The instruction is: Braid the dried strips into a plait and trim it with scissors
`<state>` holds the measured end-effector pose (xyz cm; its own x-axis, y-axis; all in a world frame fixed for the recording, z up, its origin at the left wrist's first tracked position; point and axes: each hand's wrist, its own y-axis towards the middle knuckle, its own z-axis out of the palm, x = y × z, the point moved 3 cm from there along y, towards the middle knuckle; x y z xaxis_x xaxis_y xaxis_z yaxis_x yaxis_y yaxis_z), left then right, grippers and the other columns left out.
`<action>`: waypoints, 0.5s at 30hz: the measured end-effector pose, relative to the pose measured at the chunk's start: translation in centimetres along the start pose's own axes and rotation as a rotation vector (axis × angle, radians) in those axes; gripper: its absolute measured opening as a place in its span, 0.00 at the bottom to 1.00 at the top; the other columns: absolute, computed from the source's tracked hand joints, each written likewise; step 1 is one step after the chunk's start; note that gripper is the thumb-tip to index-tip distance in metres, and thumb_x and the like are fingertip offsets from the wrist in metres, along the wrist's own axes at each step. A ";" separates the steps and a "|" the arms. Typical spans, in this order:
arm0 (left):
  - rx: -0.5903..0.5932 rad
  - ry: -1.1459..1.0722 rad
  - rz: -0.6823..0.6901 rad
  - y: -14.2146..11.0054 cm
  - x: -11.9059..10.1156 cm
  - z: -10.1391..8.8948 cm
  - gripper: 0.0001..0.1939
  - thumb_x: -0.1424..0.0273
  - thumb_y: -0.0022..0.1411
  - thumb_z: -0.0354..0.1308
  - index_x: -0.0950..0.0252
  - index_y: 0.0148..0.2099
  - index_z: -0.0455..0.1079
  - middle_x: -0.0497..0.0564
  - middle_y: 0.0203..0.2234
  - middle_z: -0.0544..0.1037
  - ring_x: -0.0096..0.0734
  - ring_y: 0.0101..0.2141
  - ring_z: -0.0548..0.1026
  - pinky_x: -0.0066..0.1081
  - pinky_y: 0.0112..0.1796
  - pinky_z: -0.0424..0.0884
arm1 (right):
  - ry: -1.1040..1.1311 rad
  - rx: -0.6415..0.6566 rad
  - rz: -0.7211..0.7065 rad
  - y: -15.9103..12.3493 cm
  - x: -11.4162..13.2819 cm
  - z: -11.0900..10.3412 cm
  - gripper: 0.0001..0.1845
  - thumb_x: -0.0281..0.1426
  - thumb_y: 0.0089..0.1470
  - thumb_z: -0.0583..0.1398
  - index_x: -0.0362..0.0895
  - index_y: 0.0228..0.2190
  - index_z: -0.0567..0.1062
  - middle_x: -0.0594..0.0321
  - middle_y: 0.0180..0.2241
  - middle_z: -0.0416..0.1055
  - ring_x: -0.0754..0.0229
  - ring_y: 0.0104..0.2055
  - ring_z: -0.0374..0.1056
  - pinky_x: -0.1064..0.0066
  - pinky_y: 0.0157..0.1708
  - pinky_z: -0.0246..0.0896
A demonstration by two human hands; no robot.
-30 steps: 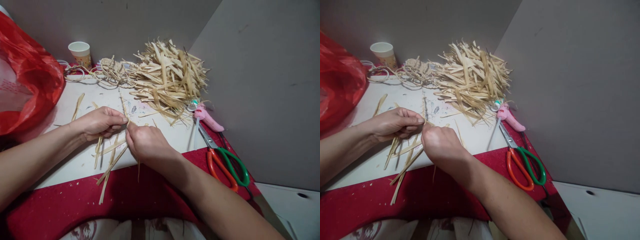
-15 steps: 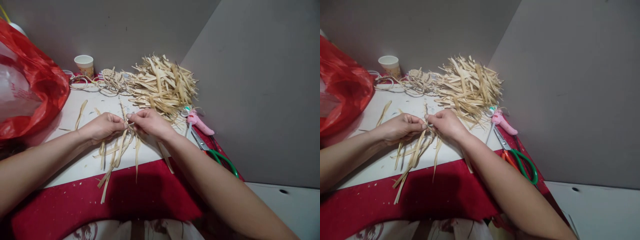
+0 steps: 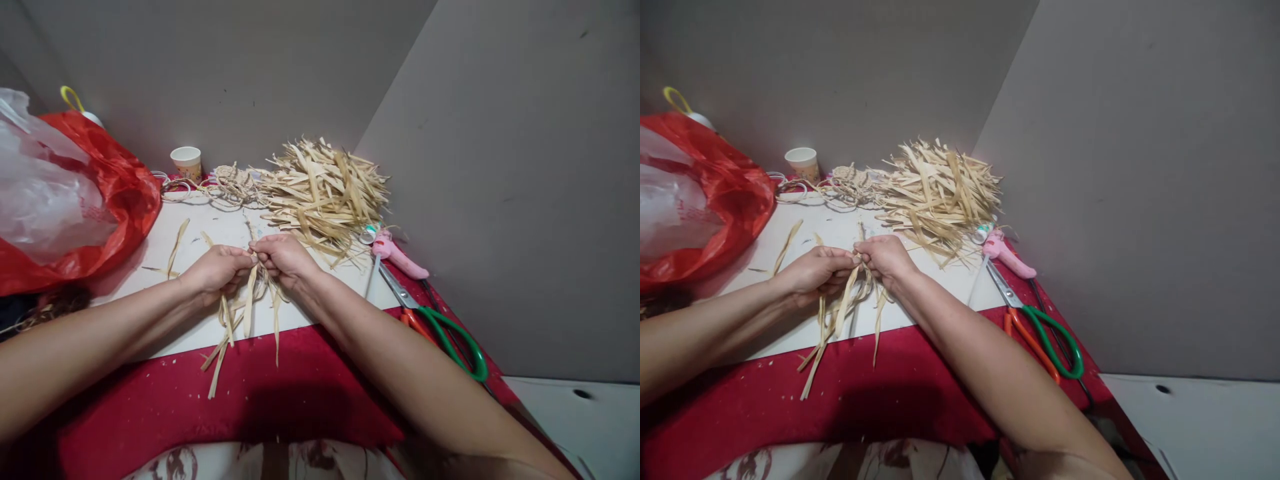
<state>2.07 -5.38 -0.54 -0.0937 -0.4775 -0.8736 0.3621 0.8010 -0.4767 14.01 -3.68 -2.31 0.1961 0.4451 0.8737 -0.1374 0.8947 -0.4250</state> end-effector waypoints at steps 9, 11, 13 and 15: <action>0.080 -0.103 -0.097 -0.2 1.2 -1.7 0.12 0.76 0.59 0.52 0.67 0.23 0.59 0.38 0.12 0.51 0.12 0.12 0.44 0.19 0.14 0.38 | 0.082 0.102 0.178 1.0 0.2 -0.2 0.15 0.33 0.61 0.54 0.38 0.25 0.67 0.76 0.12 0.52 0.78 0.10 0.39 0.84 0.11 0.30; 0.115 -0.121 -0.096 0.0 1.4 -2.0 0.11 0.76 0.59 0.53 0.67 0.24 0.60 0.38 0.12 0.51 0.12 0.12 0.44 0.18 0.14 0.38 | 0.041 0.134 0.197 1.1 0.2 0.2 0.14 0.30 0.60 0.54 0.38 0.24 0.66 0.75 0.12 0.53 0.78 0.10 0.40 0.84 0.11 0.30; 0.135 -0.125 -0.092 0.2 1.6 -2.1 0.12 0.75 0.59 0.54 0.67 0.24 0.60 0.37 0.12 0.51 0.12 0.13 0.43 0.18 0.14 0.38 | 0.003 0.148 0.184 1.2 0.1 0.6 0.12 0.25 0.58 0.54 0.38 0.23 0.66 0.75 0.11 0.54 0.77 0.10 0.40 0.83 0.11 0.30; 0.131 -0.106 -0.083 0.3 1.8 -2.2 0.12 0.74 0.59 0.54 0.67 0.23 0.59 0.37 0.12 0.50 0.12 0.13 0.43 0.19 0.14 0.38 | -0.021 0.115 0.147 1.3 0.0 0.8 0.13 0.22 0.56 0.54 0.39 0.21 0.65 0.74 0.11 0.54 0.77 0.10 0.40 0.83 0.11 0.30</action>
<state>-0.01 -5.20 -2.44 -0.0324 -0.5806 -0.8135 0.4754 0.7071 -0.5236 13.08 -2.51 -2.67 0.1456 0.5684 0.8098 -0.2731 0.8098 -0.5193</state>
